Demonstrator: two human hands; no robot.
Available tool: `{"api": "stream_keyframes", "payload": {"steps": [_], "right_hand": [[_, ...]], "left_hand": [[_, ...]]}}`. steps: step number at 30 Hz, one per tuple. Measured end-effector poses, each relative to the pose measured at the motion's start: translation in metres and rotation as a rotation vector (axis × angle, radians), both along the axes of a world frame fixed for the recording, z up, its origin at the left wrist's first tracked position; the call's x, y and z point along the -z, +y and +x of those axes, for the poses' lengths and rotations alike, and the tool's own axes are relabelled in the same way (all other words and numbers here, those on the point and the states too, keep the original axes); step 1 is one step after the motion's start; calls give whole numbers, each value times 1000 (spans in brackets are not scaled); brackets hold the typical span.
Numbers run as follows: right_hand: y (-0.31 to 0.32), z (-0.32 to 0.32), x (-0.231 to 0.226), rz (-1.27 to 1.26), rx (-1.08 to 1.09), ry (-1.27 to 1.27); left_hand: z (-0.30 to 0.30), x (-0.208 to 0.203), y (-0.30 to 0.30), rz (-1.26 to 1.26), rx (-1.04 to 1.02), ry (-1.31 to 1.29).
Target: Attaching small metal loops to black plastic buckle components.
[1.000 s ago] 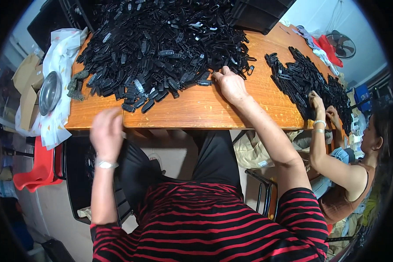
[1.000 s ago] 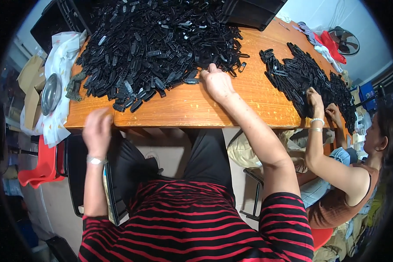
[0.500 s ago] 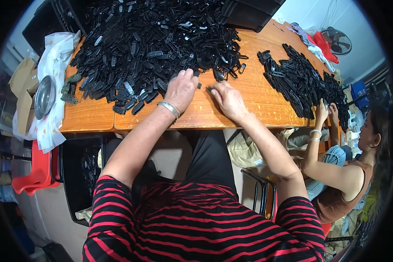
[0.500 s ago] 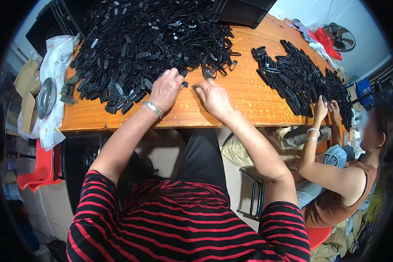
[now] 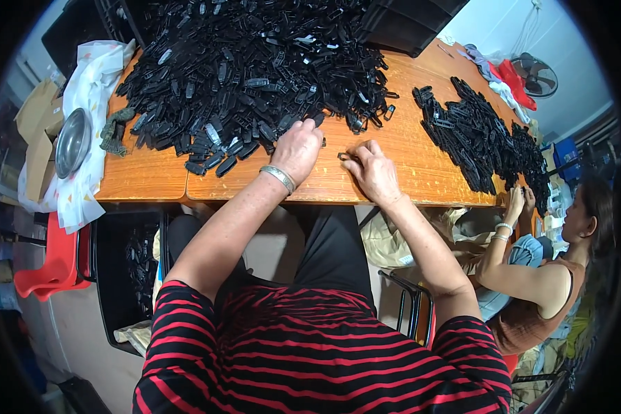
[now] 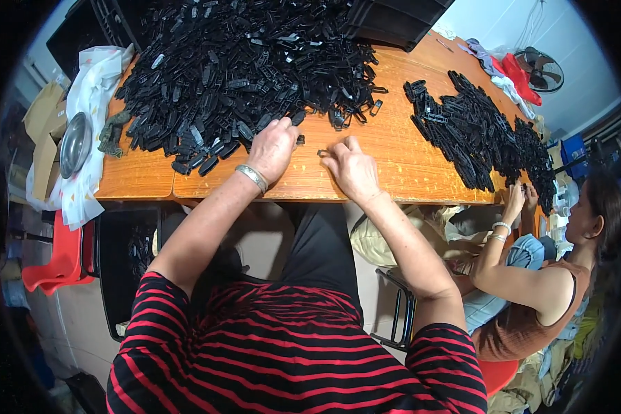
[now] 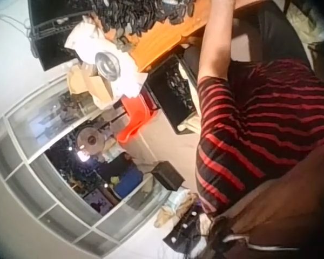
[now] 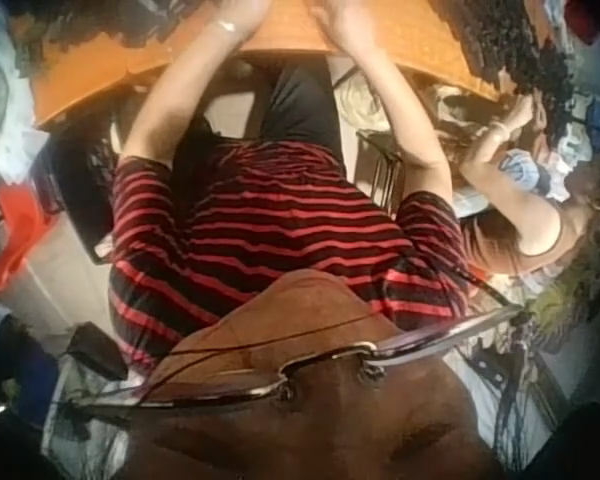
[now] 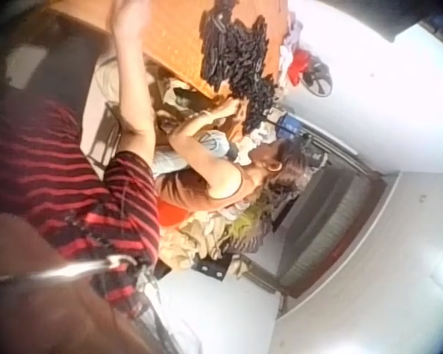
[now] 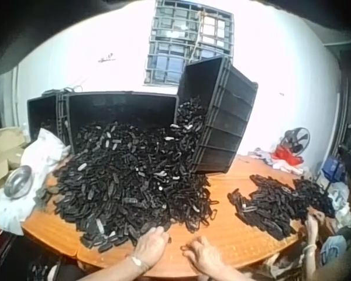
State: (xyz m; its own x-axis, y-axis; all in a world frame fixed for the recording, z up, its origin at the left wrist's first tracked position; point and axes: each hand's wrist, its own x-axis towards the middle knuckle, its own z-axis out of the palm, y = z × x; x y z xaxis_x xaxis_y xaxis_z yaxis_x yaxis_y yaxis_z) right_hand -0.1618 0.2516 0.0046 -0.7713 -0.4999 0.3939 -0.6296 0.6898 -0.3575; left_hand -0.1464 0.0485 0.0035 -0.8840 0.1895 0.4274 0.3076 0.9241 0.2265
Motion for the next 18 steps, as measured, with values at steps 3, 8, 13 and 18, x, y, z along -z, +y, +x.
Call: {"api": "stream_keyframes", "payload": {"steps": [3, 8, 13, 18], "right_hand": [[8, 0, -3, 55, -32, -21], [1, 6, -8, -223, -7, -78], [-20, 28, -27, -478, -23, -194], [-31, 35, -33, -483, -65, -197]], "left_hand": [[3, 0, -1, 111, -4, 23], [18, 6, 4, 774, 67, -33], [35, -1, 9, 1450, 209, -406], [42, -4, 9, 1505, 263, -383]]}}
